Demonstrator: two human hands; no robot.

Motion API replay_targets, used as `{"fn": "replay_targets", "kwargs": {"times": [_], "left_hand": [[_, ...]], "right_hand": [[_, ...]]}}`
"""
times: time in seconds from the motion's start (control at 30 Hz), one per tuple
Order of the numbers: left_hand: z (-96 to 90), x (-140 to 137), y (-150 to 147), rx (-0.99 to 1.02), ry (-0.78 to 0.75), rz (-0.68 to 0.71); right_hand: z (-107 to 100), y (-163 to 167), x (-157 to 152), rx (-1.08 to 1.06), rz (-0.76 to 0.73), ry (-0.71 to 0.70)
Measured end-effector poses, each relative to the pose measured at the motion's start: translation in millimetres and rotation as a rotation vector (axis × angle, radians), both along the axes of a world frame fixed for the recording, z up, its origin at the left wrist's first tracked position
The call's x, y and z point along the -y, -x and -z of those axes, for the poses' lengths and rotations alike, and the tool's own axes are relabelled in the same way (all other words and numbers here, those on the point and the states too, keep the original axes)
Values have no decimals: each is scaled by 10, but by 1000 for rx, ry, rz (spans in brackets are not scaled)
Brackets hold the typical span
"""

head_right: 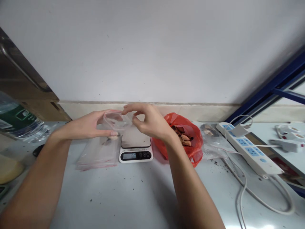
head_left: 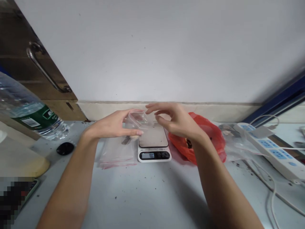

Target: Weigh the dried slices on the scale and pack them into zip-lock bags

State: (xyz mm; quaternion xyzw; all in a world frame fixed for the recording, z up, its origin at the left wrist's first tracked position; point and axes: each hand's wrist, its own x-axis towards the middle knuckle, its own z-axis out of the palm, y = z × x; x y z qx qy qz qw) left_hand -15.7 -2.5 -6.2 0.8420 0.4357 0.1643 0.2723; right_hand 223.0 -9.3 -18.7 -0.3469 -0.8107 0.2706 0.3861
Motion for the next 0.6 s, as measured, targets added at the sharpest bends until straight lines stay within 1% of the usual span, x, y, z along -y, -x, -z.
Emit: {"fn": "replay_targets", "kwargs": {"times": [0.1, 0.17, 0.2, 0.27, 0.4, 0.5, 0.6], "left_hand": [[-13, 5, 32, 142, 2, 111], [-25, 5, 44, 227, 6, 161], [-29, 3, 47, 258, 7, 156], [-30, -1, 44, 319, 11, 93], [-32, 5, 9, 415, 1, -41], [-55, 34, -37, 437, -45, -84], [-80, 64, -85, 440, -74, -94]], "right_hand": [[-42, -87, 30, 113, -7, -58], [-71, -125, 45, 66, -34, -68], [-84, -138, 50, 18, -39, -66], [-109, -152, 57, -61, -18, -55], [-157, -155, 74, -123, 96, -17], [-187, -149, 83, -200, 132, 26], [-202, -154, 83, -248, 99, 39]]}}
